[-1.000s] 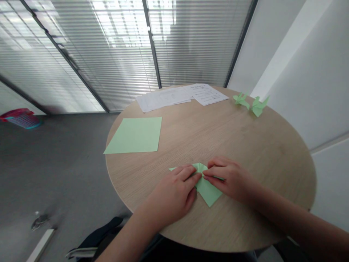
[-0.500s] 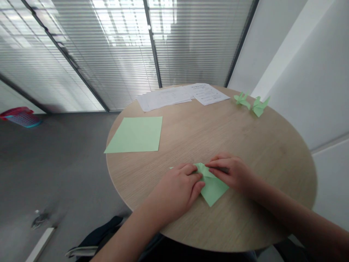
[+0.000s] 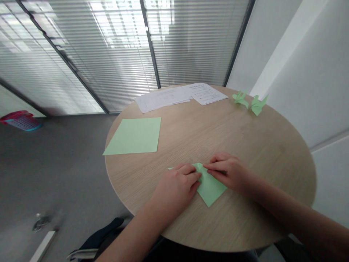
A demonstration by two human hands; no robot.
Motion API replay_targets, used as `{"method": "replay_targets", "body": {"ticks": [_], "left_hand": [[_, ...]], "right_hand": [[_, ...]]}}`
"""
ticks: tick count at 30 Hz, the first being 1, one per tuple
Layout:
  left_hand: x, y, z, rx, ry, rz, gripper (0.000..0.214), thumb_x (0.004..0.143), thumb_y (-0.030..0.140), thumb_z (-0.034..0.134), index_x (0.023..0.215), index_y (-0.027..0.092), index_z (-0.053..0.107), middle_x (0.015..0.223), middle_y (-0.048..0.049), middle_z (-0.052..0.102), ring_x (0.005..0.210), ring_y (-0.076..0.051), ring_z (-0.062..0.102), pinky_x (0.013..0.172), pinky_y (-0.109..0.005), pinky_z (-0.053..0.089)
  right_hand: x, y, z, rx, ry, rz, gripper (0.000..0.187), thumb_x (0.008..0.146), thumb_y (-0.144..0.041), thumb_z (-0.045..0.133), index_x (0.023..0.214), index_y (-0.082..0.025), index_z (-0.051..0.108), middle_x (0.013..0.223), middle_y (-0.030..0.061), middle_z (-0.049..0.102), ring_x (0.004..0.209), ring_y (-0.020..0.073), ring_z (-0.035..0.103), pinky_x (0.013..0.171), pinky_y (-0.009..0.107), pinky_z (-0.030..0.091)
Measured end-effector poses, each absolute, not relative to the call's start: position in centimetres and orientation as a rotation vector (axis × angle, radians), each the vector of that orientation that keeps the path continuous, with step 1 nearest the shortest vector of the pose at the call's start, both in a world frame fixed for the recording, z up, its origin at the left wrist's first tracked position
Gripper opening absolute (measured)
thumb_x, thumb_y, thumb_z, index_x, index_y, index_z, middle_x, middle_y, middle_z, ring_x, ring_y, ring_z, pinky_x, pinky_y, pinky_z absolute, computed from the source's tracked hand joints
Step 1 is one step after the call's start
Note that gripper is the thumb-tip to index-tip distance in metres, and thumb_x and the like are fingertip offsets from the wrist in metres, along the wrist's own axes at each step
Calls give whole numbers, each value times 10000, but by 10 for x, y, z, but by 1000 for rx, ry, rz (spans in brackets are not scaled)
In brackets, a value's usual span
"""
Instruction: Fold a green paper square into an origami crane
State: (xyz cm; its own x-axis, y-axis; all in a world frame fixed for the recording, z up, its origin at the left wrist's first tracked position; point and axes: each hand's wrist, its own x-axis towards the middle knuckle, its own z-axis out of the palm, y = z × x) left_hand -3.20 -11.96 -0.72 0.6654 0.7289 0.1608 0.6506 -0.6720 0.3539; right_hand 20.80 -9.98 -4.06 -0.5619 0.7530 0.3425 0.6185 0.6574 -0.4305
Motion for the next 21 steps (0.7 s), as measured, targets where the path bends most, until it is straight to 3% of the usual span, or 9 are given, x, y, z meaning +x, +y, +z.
{"method": "replay_targets", "body": {"ticks": [14,21], "left_hand": [[-29,-120,-7,2728,1102,349,211,994,185,569,1148,182,713,1108,-79,723,1038,-260,674,912,-437,595],[-29,-118,-7,2735,1055,347,221,1008,185,551,1159,173,713,1119,-82,721,1062,-251,672,955,-431,585]], "right_hand": [[206,-103,-34,-1067,-2433,290,251,996,-211,556,1086,-231,789,916,70,710,877,206,648,793,334,519],[201,-104,-22,-1123,-2557,262,290,984,-169,535,1186,-213,738,943,78,663,876,215,632,784,339,509]]}}
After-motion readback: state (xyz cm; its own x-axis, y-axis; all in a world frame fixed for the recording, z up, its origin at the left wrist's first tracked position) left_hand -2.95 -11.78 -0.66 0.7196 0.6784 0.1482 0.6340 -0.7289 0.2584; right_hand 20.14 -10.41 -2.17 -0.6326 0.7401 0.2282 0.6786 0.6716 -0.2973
